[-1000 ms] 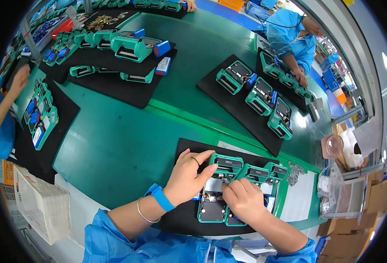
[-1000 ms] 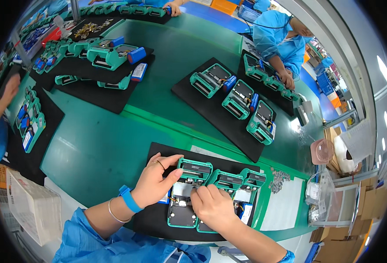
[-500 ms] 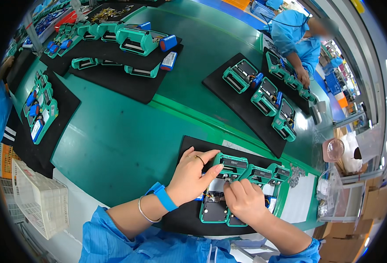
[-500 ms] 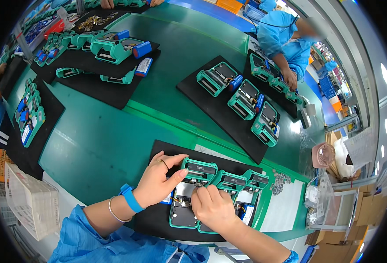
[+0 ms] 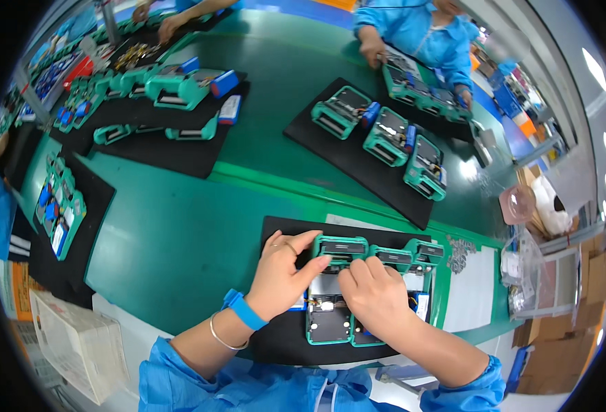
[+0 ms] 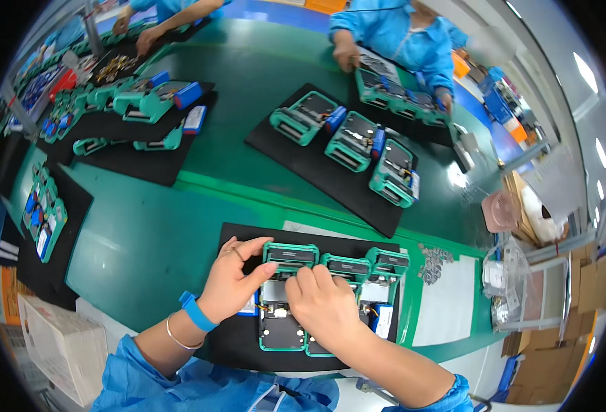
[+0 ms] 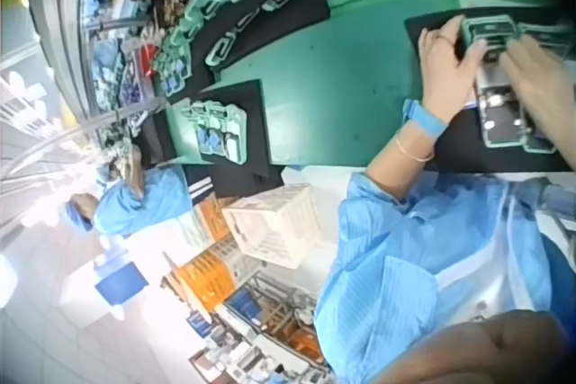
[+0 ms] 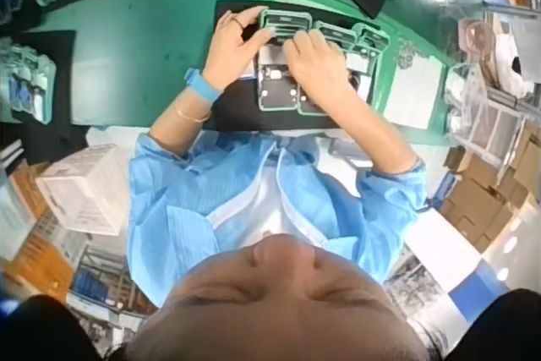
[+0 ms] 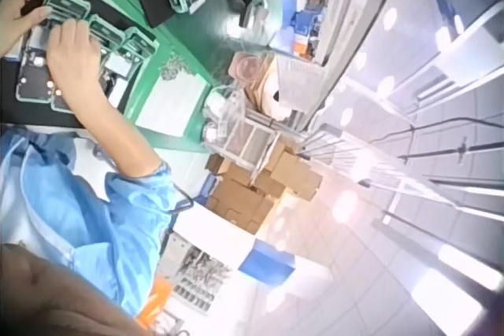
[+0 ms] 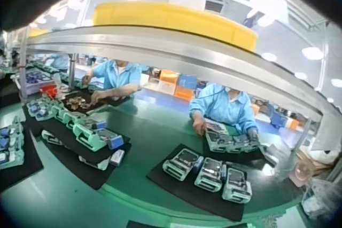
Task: The person installs batteries and connects wiring inside handheld terminal casings on a mat by hand, and slides the mat across the assembly line workbench to another worker.
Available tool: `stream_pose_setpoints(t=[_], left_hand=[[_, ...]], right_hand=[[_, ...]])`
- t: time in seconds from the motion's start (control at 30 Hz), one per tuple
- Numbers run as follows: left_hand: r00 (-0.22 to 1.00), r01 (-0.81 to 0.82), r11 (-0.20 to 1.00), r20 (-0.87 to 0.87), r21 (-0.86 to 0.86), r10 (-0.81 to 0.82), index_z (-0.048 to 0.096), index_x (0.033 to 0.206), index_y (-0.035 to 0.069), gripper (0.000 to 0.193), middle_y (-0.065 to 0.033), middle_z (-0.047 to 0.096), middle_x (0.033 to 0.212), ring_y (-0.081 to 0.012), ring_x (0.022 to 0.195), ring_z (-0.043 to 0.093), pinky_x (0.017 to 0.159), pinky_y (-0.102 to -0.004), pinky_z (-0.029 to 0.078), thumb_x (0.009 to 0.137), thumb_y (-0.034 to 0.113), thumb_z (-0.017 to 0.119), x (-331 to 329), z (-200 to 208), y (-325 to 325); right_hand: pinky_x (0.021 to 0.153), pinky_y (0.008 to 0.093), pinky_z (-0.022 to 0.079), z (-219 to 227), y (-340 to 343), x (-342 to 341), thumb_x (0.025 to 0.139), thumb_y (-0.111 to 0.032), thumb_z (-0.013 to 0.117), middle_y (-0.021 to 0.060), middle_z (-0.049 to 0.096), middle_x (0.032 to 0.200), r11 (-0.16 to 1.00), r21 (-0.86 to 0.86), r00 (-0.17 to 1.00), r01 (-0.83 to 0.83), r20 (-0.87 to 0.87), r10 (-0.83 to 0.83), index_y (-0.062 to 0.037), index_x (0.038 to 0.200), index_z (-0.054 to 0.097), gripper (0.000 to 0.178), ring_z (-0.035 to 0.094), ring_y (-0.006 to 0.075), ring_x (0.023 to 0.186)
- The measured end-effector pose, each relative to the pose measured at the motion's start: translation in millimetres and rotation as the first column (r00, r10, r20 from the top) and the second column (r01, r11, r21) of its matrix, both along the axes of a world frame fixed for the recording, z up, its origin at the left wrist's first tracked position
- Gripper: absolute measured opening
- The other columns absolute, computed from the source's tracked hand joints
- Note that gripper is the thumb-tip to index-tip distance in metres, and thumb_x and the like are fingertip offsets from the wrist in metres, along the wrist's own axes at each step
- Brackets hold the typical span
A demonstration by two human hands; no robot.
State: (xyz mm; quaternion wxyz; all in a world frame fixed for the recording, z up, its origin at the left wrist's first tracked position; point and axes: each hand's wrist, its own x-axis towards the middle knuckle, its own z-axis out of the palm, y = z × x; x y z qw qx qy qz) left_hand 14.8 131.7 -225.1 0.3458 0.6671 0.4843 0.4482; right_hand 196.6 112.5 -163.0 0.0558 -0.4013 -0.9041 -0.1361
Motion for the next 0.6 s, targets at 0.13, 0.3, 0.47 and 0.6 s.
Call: stream_pose_setpoints(t=[0.13, 0.3, 0.47, 0.6], left_hand=[[0.997, -0.033, 0.998, -0.068, -0.056, 0.029, 0.064, 0.115, 0.004, 0.035, -0.0126, 0.070, 0.096, -0.0300, 0.094, 0.063, 0.101, -0.0457, 0.036, 0.084, 0.021, 0.069, -16, 9, 1], [0.996, -0.053, 0.970, 0.061, -0.237, 0.069, 0.061, 0.122, 0.005, 0.037, -0.0105, 0.068, 0.107, -0.0275, 0.101, 0.060, 0.108, -0.0485, 0.028, 0.088, 0.019, 0.065, -48, 4, -4], [0.932, -0.091, 0.973, -0.324, 0.214, 0.159, 0.059, 0.125, 0.005, 0.045, -0.0153, 0.054, 0.129, -0.0367, 0.127, 0.045, 0.111, -0.0531, 0.025, 0.080, 0.007, 0.066, -12, 39, -12], [0.855, 0.463, 0.868, -0.349, 0.178, -0.384, 0.062, 0.112, 0.008, 0.049, -0.0105, 0.062, 0.115, -0.0312, 0.105, 0.057, 0.095, -0.0472, 0.039, 0.070, 0.027, 0.078, 43, 57, -42]], right_hand=[[0.051, 0.0297, 0.044, 9, -9, 34, 0.065, -0.011, 0.079, 0.0033, 0.048, 0.068, 0.999, -0.022, 0.953, 0.033, -0.302, -0.039, -0.0117, 0.072, 0.057, 0.023, 0.052, 0.0202, 0.062], [0.055, 0.0373, 0.044, -1, -30, 119, 0.076, -0.006, 0.072, 0.0079, 0.058, 0.072, 0.941, -0.086, 0.764, 0.326, -0.563, -0.316, -0.0079, 0.079, 0.061, 0.011, 0.057, 0.0283, 0.065], [0.061, 0.0295, 0.045, -61, -44, 214, 0.092, -0.004, 0.060, 0.0088, 0.059, 0.077, 0.667, -0.412, 0.308, 0.620, -0.654, -0.691, -0.0007, 0.093, 0.064, 0.005, 0.056, 0.0163, 0.067], [0.062, 0.0314, 0.047, -76, -36, 232, 0.088, -0.004, 0.065, 0.0117, 0.060, 0.081, 0.683, -0.435, 0.247, 0.587, -0.708, -0.662, -0.0006, 0.094, 0.066, 0.007, 0.058, 0.0222, 0.068]])
